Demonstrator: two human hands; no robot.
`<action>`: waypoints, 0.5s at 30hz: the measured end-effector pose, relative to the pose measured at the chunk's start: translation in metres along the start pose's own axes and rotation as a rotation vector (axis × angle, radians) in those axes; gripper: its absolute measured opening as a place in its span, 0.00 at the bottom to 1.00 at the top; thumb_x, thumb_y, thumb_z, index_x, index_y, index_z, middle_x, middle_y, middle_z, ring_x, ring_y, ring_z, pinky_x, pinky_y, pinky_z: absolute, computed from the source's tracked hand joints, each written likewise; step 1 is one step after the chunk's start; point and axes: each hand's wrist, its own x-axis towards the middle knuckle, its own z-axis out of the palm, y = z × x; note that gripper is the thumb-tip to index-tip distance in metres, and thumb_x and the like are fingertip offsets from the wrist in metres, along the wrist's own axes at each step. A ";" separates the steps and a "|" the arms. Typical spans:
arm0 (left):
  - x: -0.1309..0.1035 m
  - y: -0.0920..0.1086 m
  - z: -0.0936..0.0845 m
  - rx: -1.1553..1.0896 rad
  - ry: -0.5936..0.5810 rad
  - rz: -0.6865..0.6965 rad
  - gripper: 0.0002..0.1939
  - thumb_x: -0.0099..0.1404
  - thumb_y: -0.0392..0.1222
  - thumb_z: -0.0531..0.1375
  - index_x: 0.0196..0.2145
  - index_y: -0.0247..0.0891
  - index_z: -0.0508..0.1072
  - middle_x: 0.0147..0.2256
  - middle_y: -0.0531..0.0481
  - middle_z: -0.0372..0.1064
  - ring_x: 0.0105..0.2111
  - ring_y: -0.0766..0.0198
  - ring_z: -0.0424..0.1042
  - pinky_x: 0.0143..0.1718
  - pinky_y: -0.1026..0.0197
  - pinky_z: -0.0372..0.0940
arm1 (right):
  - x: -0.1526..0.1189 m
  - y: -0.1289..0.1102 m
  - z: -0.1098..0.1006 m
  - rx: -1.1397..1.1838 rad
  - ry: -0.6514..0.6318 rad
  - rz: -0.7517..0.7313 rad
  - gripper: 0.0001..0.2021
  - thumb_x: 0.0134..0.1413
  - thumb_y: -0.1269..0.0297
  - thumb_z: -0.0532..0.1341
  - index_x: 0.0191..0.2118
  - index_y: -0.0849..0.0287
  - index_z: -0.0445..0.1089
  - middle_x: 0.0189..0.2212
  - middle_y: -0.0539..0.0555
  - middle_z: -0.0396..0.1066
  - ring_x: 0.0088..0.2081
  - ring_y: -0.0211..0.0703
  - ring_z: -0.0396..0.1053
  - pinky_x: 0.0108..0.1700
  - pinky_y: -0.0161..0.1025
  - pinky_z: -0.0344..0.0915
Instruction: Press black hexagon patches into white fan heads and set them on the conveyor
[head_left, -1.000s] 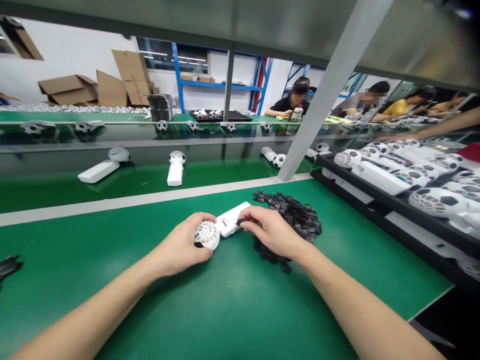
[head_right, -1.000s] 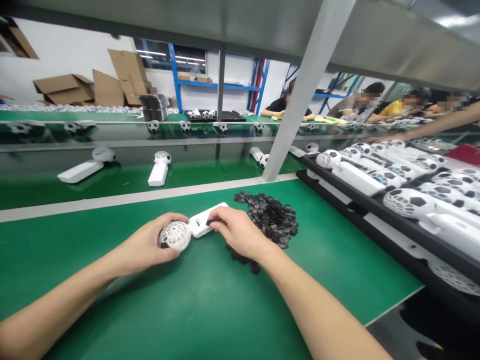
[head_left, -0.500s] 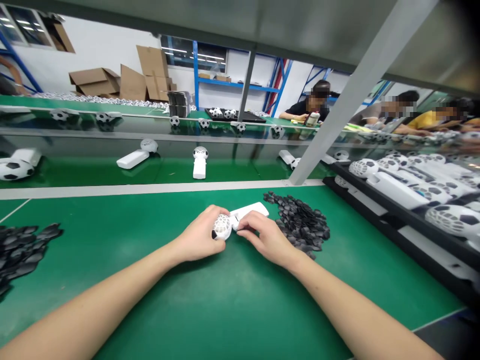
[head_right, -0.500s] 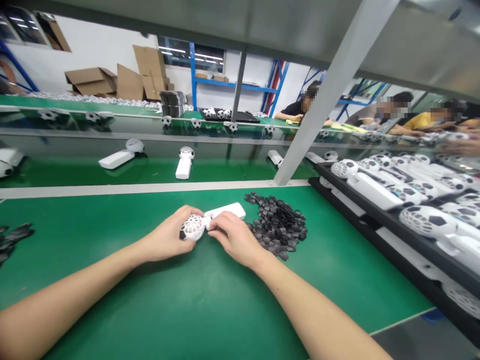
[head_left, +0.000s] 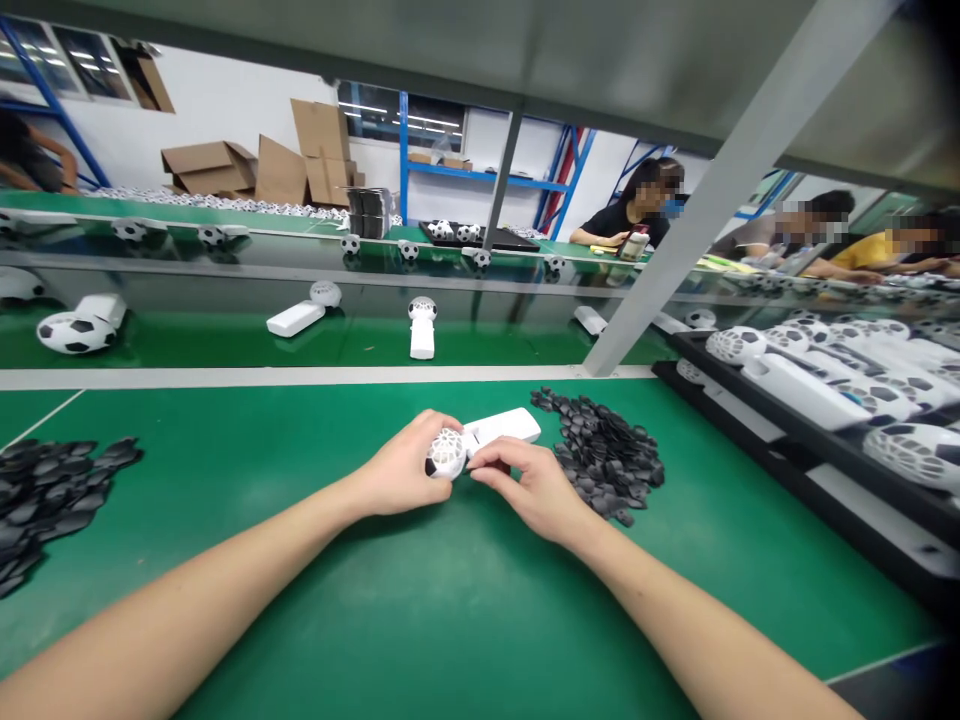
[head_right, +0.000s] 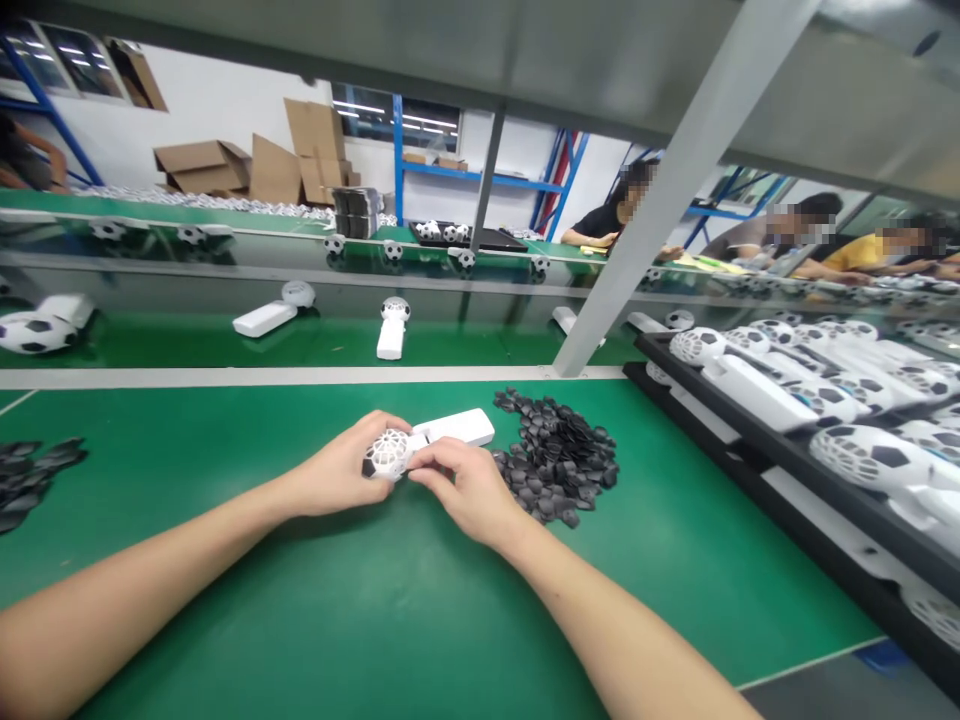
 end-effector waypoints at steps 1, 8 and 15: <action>0.000 0.001 0.000 0.002 -0.005 -0.001 0.24 0.48 0.33 0.57 0.45 0.40 0.62 0.43 0.49 0.60 0.41 0.57 0.63 0.39 0.58 0.61 | 0.001 0.001 0.001 0.000 0.000 -0.004 0.04 0.52 0.69 0.58 0.32 0.56 0.70 0.30 0.50 0.70 0.33 0.38 0.67 0.38 0.37 0.62; -0.001 0.004 0.000 0.013 0.022 -0.005 0.22 0.52 0.41 0.60 0.45 0.39 0.61 0.44 0.47 0.59 0.43 0.56 0.62 0.43 0.54 0.60 | 0.008 0.005 0.007 -0.016 0.019 -0.009 0.03 0.50 0.70 0.60 0.30 0.57 0.71 0.28 0.50 0.71 0.33 0.38 0.68 0.38 0.37 0.63; 0.000 0.007 0.002 0.033 0.045 -0.003 0.19 0.53 0.38 0.58 0.44 0.38 0.62 0.43 0.47 0.60 0.44 0.55 0.62 0.44 0.54 0.60 | 0.009 0.005 0.010 -0.010 0.049 0.007 0.02 0.50 0.69 0.59 0.29 0.57 0.69 0.28 0.49 0.70 0.32 0.38 0.66 0.37 0.36 0.62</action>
